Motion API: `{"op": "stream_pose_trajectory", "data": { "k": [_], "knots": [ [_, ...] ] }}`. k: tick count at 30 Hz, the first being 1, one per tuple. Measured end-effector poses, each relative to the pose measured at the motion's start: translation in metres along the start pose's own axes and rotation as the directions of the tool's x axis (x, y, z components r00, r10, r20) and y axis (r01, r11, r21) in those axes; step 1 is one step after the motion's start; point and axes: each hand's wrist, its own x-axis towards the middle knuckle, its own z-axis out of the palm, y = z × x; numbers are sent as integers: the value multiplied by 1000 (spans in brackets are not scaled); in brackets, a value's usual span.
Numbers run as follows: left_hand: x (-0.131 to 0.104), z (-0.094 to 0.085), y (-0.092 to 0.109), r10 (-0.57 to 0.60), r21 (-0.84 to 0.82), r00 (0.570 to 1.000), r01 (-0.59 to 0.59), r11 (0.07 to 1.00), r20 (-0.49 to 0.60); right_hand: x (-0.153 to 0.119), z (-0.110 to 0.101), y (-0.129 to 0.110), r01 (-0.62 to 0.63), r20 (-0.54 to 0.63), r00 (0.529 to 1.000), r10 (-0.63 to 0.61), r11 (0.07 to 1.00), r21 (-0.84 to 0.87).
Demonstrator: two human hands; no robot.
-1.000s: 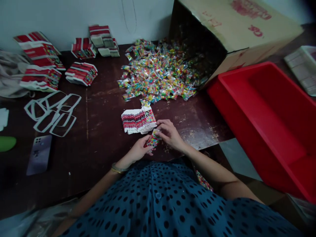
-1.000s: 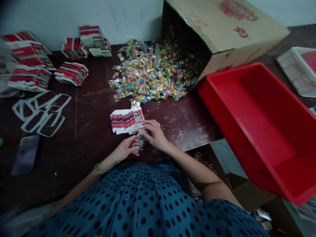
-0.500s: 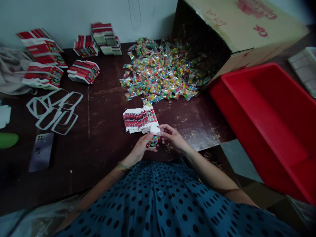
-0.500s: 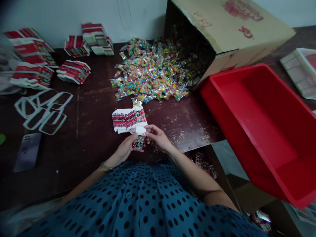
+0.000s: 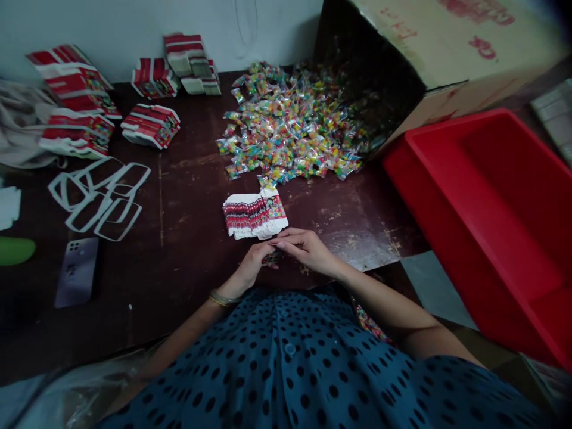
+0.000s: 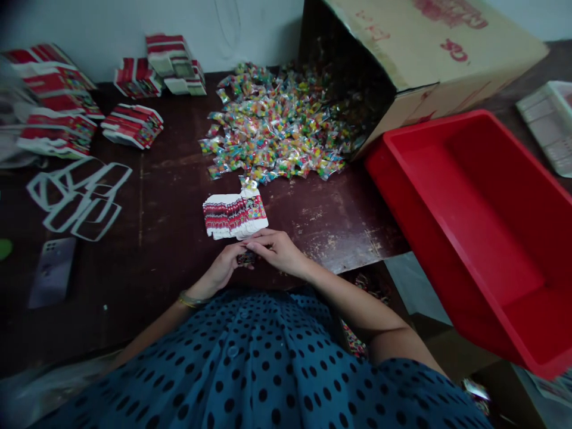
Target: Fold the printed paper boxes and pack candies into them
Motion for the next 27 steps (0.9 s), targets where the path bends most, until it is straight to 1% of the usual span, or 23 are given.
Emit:
{"op": "stream_pose_trajectory", "data": {
  "k": [2,4,6,8,10,13,15,16,17,18,19,20,21,22,23,24,25,26,27],
  "knots": [
    [-3,-1,2,18,-36,997,-16,999,76,2,-2,1,-13,-56,998,14,1000,2],
    [-6,-2,3,22,-55,991,-15,998,130,4,-7,4,-36,-46,998,37,999,25],
    [-8,-2,3,13,-22,992,-11,1000,127,6,-10,7,-54,-10,998,55,997,53],
    [-8,-4,3,18,54,994,-24,998,104,6,-10,12,-48,-23,998,50,997,57],
    [-6,-5,4,33,113,995,-43,993,89,5,-5,17,9,-53,999,-9,1000,2],
    [-3,-3,6,14,101,995,-25,995,102,-2,0,22,104,-35,993,-109,986,-127],
    [-2,2,6,-37,72,989,27,997,146,-13,-9,20,90,-43,994,-98,983,-163],
    [-2,4,6,-62,70,981,50,996,183,-20,-20,17,56,-34,997,-62,986,-158],
    [-1,6,6,-80,80,972,64,995,222,-28,-34,14,10,16,1000,-8,989,-149],
    [-1,6,6,-89,98,965,66,993,246,-37,-50,10,-47,109,992,63,988,-144],
    [-1,5,5,-88,123,966,60,991,244,-44,-66,6,-100,238,962,135,983,-153],
    [0,2,5,-79,150,974,48,988,212,-49,-80,4,-153,362,908,211,971,-183],
    [1,-2,5,-63,172,986,36,985,154,-50,-91,4,-177,448,854,264,958,-227],
    [1,-6,5,-46,181,995,30,983,89,-47,-96,7,-166,480,830,285,947,-276],
    [3,-11,6,-35,177,999,29,984,33,-39,-96,11,-122,461,845,270,938,-324],
    [4,-15,6,-32,163,999,31,986,-1,-25,-91,18,-54,402,890,215,925,-375],
    [5,-19,6,-36,145,999,37,989,-10,-8,-82,27,34,318,941,118,900,-434],
    [5,-21,6,-43,131,999,44,990,-5,12,-71,36,109,240,971,15,861,-496],
    [6,-23,6,-52,125,999,51,991,7,33,-59,46,154,186,981,-55,806,-571]
  ]
}}
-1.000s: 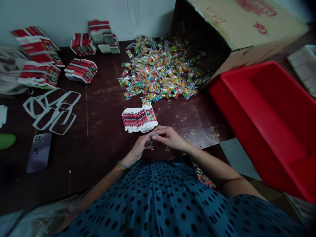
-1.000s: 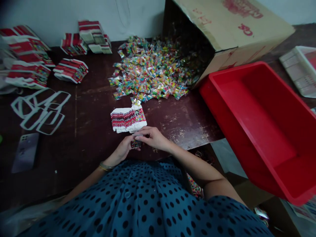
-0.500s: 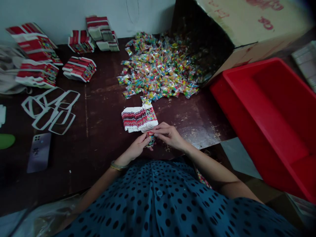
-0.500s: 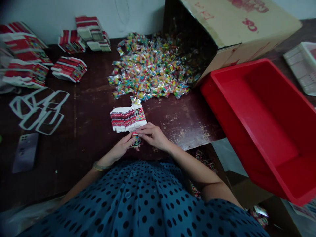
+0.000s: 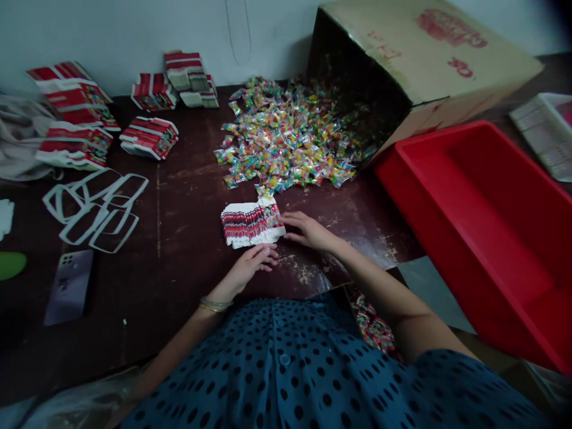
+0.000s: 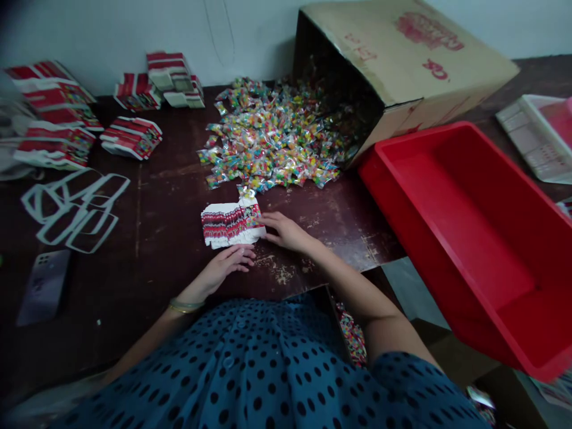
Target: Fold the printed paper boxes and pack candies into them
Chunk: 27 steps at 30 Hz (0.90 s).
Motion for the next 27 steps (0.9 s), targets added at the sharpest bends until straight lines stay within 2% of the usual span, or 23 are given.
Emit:
{"op": "stream_pose_trajectory", "data": {
  "k": [2,4,6,9,12,14,17,19,22,23,25,26,27],
  "knots": [
    [0,-2,-1,-19,12,1000,19,1000,19,40,19,6,56,5,998,-56,978,-203],
    [-1,-3,-1,-40,29,999,40,999,19,66,29,7,89,86,994,-62,927,-365],
    [-2,-5,0,-57,7,998,57,998,17,72,29,3,98,135,990,-40,881,-462],
    [-1,-6,4,-23,-150,999,27,988,31,52,25,-15,96,107,993,-50,869,-485],
    [1,-2,6,16,-375,1000,-5,927,27,16,28,-38,209,54,978,-203,916,-341],
    [2,5,5,-15,-416,1000,11,909,-6,-2,35,-49,236,-40,968,-248,951,-200],
    [1,18,-2,-86,-317,996,78,945,-13,-11,47,-55,104,-234,966,-106,994,-21],
    [-1,26,-7,-106,-238,994,99,966,-14,-9,51,-55,33,-276,961,9,989,147],
    [-5,30,-10,-96,-182,995,88,979,-37,-6,47,-56,-18,-169,981,99,904,427],
    [-7,30,-9,-90,-179,996,86,980,-10,-6,43,-56,-24,-97,992,82,869,494],
    [-8,29,-6,-89,-159,989,107,981,120,-5,33,-56,-10,53,998,-25,813,582],
    [-8,28,-5,-89,-128,981,113,985,174,-5,28,-57,1,103,991,-80,796,606],
    [-6,26,-4,-87,-75,980,102,992,181,-4,25,-57,9,115,988,-101,788,615]
  ]
}}
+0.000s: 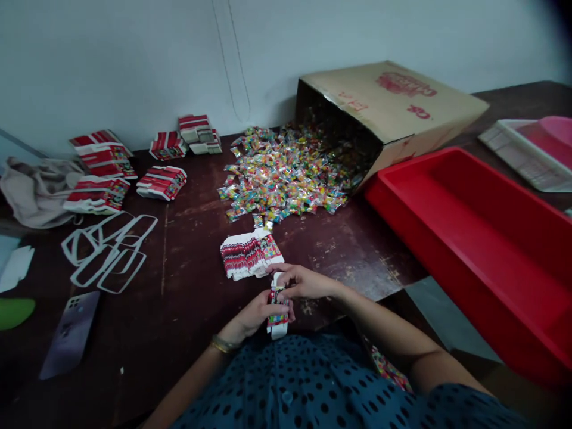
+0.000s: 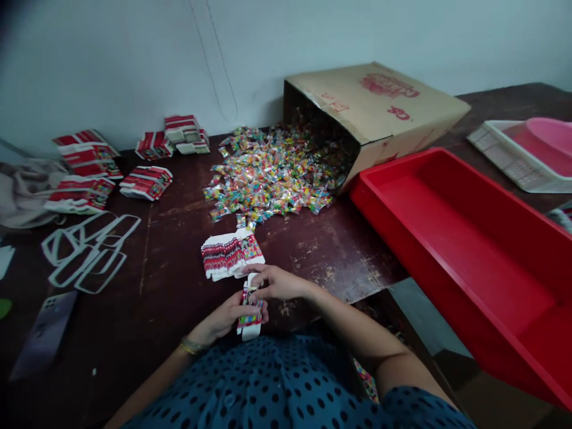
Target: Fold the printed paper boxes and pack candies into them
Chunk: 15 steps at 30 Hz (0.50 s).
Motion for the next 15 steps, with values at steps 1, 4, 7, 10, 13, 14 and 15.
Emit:
{"op": "stream_pose_trajectory", "data": {
  "k": [1,4,7,10,13,14,15],
  "knots": [
    [2,-1,1,17,78,999,-13,997,-47,0,-1,-1,-5,-21,1000,4,1000,-6],
    [9,-3,-5,167,328,936,-59,943,-309,-4,7,-1,-103,-208,974,93,994,-39],
    [7,-2,-17,312,388,886,-169,906,-343,-17,20,3,-182,-311,935,171,983,-4],
    [-5,0,-26,413,419,848,-261,870,-330,-34,27,10,-239,-302,908,289,952,193],
    [-18,0,-28,412,499,879,-253,829,-239,-48,30,23,-337,-141,865,482,766,548],
    [-21,0,-27,415,527,890,-265,807,-187,-50,31,28,-364,-70,844,532,664,653],
    [-23,0,-27,422,553,897,-285,783,-134,-51,31,33,-390,7,822,569,555,734]
  ]
}}
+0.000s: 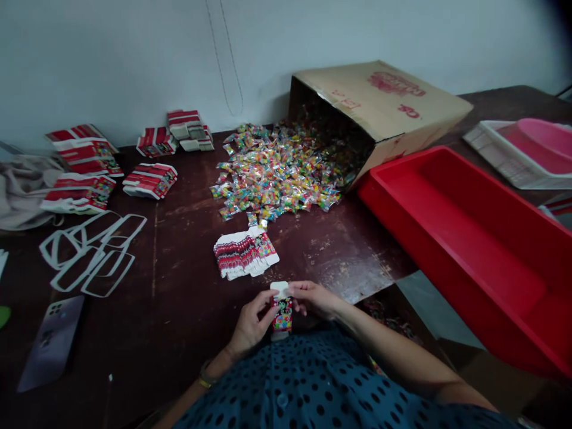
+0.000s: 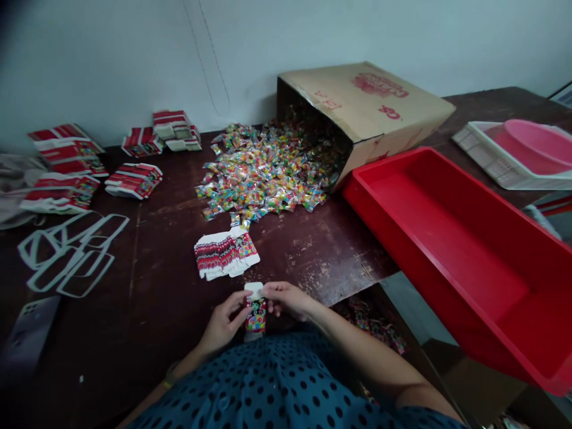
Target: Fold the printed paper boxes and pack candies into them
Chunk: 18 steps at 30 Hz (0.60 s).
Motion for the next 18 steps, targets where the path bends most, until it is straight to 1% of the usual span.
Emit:
{"op": "stream_pose_trajectory", "data": {
  "k": [2,3,4,5,6,7,8,9,10,11,12,13,15,17,18],
  "knots": [
    [-2,0,2,36,22,997,-38,999,61,5,-3,4,-150,65,988,142,978,144],
    [-2,1,2,26,7,998,-26,1000,58,7,-3,4,-207,100,976,193,965,163],
    [-1,3,2,-8,-35,999,10,999,36,9,-1,3,-235,120,968,219,961,147],
    [0,4,2,-63,-103,998,64,993,8,9,1,1,-222,121,970,209,970,100],
    [1,5,2,-129,-194,992,123,973,-17,9,6,-2,-159,104,982,157,987,19],
    [3,7,1,-195,-298,980,179,938,-25,7,10,-5,-51,77,995,58,994,-93],
    [4,7,0,-258,-402,966,233,885,-8,6,16,-8,84,61,996,-72,970,-227],
    [6,8,-1,-313,-489,949,286,824,29,4,21,-10,217,63,976,-208,908,-359],
    [8,8,-2,-359,-554,931,335,762,69,3,25,-12,325,85,942,-325,819,-472],
    [10,8,-2,-396,-597,913,374,709,102,3,29,-12,398,113,906,-408,731,-554],
    [11,8,-2,-423,-624,897,403,670,125,3,32,-12,439,141,881,-452,668,-600],
    [11,7,-2,-440,-638,887,422,644,143,5,33,-11,457,160,870,-466,641,-617],
    [11,4,-1,-439,-658,882,434,615,172,10,33,-8,459,162,872,-462,655,-601],
    [9,0,-1,-399,-668,891,433,605,217,14,30,-6,438,121,879,-462,678,-591],
    [7,-3,-2,-366,-657,898,431,619,245,14,29,-5,427,96,877,-471,669,-608]
  ]
}}
